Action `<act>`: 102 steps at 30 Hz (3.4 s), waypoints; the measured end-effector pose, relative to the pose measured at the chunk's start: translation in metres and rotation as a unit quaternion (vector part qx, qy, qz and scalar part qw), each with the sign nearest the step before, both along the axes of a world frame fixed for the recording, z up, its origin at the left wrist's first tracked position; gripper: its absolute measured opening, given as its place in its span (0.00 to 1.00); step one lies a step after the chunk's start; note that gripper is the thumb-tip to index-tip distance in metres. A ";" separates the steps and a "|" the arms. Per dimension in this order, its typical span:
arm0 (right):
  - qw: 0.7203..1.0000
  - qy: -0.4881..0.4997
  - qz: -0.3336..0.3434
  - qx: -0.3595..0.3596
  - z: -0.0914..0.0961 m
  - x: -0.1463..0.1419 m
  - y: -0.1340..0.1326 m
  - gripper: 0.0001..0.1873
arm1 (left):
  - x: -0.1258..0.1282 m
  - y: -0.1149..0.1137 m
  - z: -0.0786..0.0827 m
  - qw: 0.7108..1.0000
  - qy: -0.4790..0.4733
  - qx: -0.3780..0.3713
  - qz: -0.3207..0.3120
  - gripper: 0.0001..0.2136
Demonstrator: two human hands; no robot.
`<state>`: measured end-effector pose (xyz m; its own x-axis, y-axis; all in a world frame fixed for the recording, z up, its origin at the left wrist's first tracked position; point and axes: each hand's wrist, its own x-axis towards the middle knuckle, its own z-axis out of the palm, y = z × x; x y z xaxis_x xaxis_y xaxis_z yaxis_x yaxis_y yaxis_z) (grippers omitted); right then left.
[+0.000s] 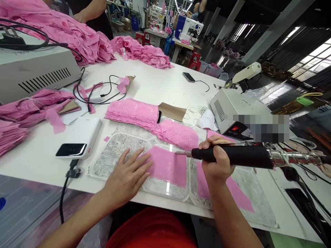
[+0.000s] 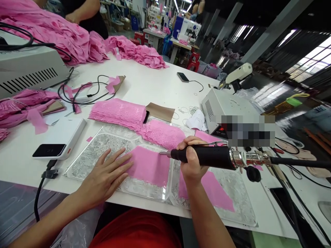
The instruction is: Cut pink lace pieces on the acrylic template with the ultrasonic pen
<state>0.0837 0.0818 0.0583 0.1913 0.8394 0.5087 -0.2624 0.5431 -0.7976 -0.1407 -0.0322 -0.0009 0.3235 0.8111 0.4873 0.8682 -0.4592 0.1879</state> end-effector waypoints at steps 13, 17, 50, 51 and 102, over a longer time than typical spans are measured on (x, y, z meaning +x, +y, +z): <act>0.999 0.020 0.028 -0.004 0.005 -0.022 0.003 0.04 | 0.004 -0.002 -0.001 0.999 -0.045 0.014 0.011 0.13; 0.999 0.002 0.035 0.001 0.002 -0.031 0.002 0.03 | 0.004 -0.003 0.000 0.998 -0.050 0.023 0.010 0.12; 0.994 -0.014 0.104 -0.012 0.002 -0.070 -0.008 0.04 | -0.009 -0.032 -0.006 0.995 -0.067 0.050 0.055 0.12; 0.995 -0.013 0.103 -0.012 0.002 -0.071 -0.008 0.03 | -0.008 -0.032 -0.006 0.995 -0.069 0.050 0.055 0.12; 0.980 0.017 0.196 -0.040 -0.004 -0.085 -0.031 0.04 | -0.016 -0.046 -0.007 0.995 -0.042 0.079 0.054 0.12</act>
